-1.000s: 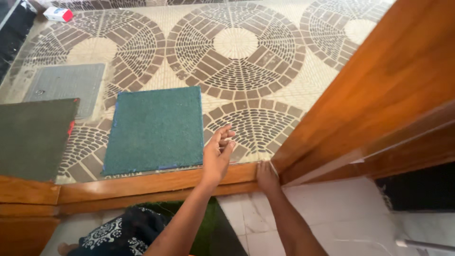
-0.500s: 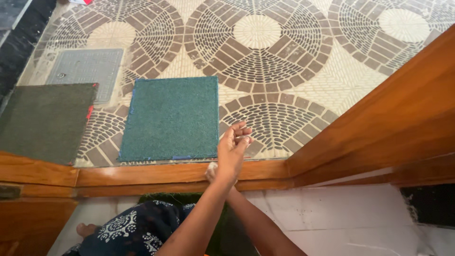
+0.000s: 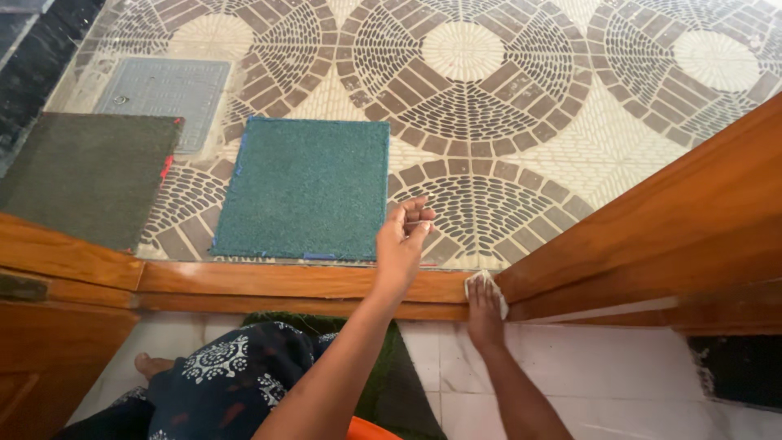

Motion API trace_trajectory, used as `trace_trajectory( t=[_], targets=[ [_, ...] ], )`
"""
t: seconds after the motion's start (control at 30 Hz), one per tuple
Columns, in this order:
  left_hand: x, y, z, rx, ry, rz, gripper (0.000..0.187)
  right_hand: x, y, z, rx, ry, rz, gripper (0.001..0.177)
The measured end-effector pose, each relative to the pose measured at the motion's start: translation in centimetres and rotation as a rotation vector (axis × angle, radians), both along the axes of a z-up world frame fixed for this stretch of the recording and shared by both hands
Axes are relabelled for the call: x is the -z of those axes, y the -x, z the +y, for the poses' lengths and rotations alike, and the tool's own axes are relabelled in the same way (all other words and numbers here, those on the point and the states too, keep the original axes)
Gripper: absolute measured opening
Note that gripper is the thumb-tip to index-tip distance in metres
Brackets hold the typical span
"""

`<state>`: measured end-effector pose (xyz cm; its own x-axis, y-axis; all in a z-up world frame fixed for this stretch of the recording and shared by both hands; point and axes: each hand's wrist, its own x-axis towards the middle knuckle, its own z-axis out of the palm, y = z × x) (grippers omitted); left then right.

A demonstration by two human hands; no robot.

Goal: The person wipes a carved wooden door and its frame with a white cloth. They start on the central carved panel, then move to the vertical and horizontal edges of the door frame, cleaning the surface thoroughly.

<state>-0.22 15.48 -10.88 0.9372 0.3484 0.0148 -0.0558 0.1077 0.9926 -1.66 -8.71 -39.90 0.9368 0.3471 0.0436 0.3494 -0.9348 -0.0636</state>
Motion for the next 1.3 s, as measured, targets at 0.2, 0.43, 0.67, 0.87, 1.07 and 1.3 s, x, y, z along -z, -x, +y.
trace_trajectory(
  t=[0.2, 0.43, 0.67, 0.87, 1.07, 1.3],
  targets=[
    [1.3, 0.1, -2.8, 0.096, 0.002, -0.015, 0.038, 1.5, 4.0, 9.8, -0.005, -0.125, 0.378, 0.042],
    [2.7, -0.6, -2.3, 0.1, -0.07, -0.059, 0.037, 1.8, 5.8, 8.7, -0.718, -0.177, -0.014, 0.044],
    [2.3, -0.4, -1.8, 0.109, -0.002, 0.068, 0.035, 1.0, 4.0, -2.1, -0.478, -0.028, -0.105, 0.055],
    [2.1, -0.2, -2.4, 0.124, -0.071, 0.017, 0.037, 1.1, 3.9, -3.5, 0.024, 0.095, -0.089, 0.045],
    [2.1, -0.1, -1.9, 0.121, -0.1, -0.011, 0.036, 0.7, 4.7, -1.2, 0.194, 0.217, -0.135, 0.056],
    [1.1, 0.0, -2.0, 0.133, -0.164, 0.022, 0.037, 0.3, 4.3, -2.7, 0.044, 0.622, -0.041, 0.057]
  ],
)
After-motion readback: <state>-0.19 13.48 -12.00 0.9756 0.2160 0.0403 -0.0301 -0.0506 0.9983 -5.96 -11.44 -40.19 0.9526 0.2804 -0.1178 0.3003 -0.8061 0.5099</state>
